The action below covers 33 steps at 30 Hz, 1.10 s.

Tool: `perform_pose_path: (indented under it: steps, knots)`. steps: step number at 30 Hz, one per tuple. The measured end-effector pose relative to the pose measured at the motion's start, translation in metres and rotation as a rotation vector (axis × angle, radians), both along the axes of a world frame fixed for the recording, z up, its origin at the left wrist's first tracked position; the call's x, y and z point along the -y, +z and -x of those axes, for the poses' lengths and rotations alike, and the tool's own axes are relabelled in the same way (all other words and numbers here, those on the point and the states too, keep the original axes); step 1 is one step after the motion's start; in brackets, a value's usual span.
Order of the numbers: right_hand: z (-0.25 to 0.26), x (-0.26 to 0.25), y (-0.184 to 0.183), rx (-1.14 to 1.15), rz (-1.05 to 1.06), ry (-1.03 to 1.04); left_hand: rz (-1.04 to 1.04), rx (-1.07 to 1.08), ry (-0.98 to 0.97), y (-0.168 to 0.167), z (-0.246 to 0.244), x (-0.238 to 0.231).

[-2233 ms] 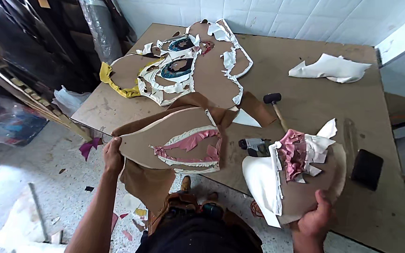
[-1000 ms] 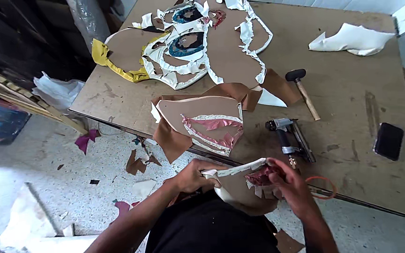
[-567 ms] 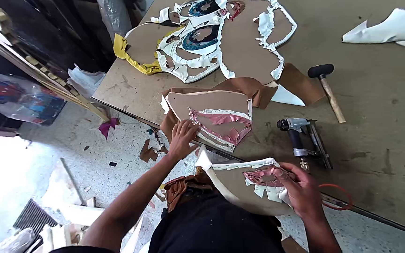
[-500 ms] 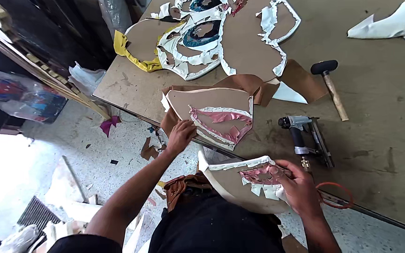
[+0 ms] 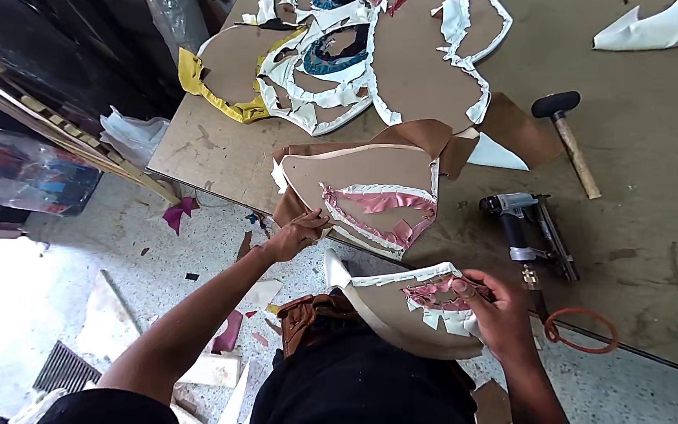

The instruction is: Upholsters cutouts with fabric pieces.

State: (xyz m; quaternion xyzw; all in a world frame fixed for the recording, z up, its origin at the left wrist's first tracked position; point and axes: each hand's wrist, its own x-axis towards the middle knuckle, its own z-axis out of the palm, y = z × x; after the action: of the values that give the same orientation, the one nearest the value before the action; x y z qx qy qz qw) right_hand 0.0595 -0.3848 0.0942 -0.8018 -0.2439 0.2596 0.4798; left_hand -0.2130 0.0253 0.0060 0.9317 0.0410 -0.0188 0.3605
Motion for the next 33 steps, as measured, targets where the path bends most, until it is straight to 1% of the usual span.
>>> perform_pose_path:
  steps: [3, 7, 10, 13, 17, 19, 22, 24, 26, 28, 30, 31, 32, 33]
  knots:
    - [0.013, -0.016, -0.001, -0.030, 0.014, -0.041, 0.015, 0.016, 0.003, -0.003, 0.002, -0.001]
    - [0.030, -0.031, -0.005, -0.004, 0.049, -0.089, 0.072, 0.130, 0.030, -0.009, 0.008, 0.004]
    - [0.039, -0.033, -0.007, 0.004, 0.056, -0.143, 0.099, 0.247, 0.079, -0.018, 0.015, 0.007]
    - [0.046, -0.031, -0.013, -0.008, 0.064, -0.214, 0.078, 0.296, 0.145, -0.024, 0.022, 0.007]
    - [0.053, -0.036, -0.015, -0.041, 0.072, -0.271, 0.164, 0.316, 0.200, -0.014, 0.022, -0.001]
    - [0.055, -0.041, -0.017, -0.050, 0.066, -0.275, 0.147, 0.269, 0.282, 0.002, 0.013, -0.016]
    - [0.057, -0.048, -0.026, -0.063, 0.055, -0.284, 0.022, 0.211, 0.348, 0.030, -0.019, -0.049]
    - [0.060, -0.054, -0.040, -0.098, 0.054, -0.291, -0.073, 0.152, 0.364, 0.035, -0.044, -0.065]
    - [0.066, -0.060, -0.055, -0.155, 0.055, -0.321, -0.130, 0.169, 0.412, 0.033, -0.064, -0.072]
    - [0.072, -0.066, -0.067, -0.224, 0.052, -0.396, -0.109, 0.265, 0.527, 0.043, -0.069, -0.065]
    - [0.080, -0.071, -0.073, -0.273, 0.052, -0.481, -0.018, 0.299, 0.692, 0.065, -0.052, -0.038]
    - [0.083, -0.071, -0.076, -0.287, 0.050, -0.503, 0.057, 0.251, 0.764, 0.073, -0.036, -0.014]
    - [0.087, -0.072, -0.080, -0.292, 0.037, -0.512, 0.150, 0.156, 0.817, 0.076, -0.020, 0.012]
    - [0.092, -0.073, -0.085, -0.306, 0.008, -0.508, 0.282, 0.038, 0.851, 0.071, -0.004, 0.039]
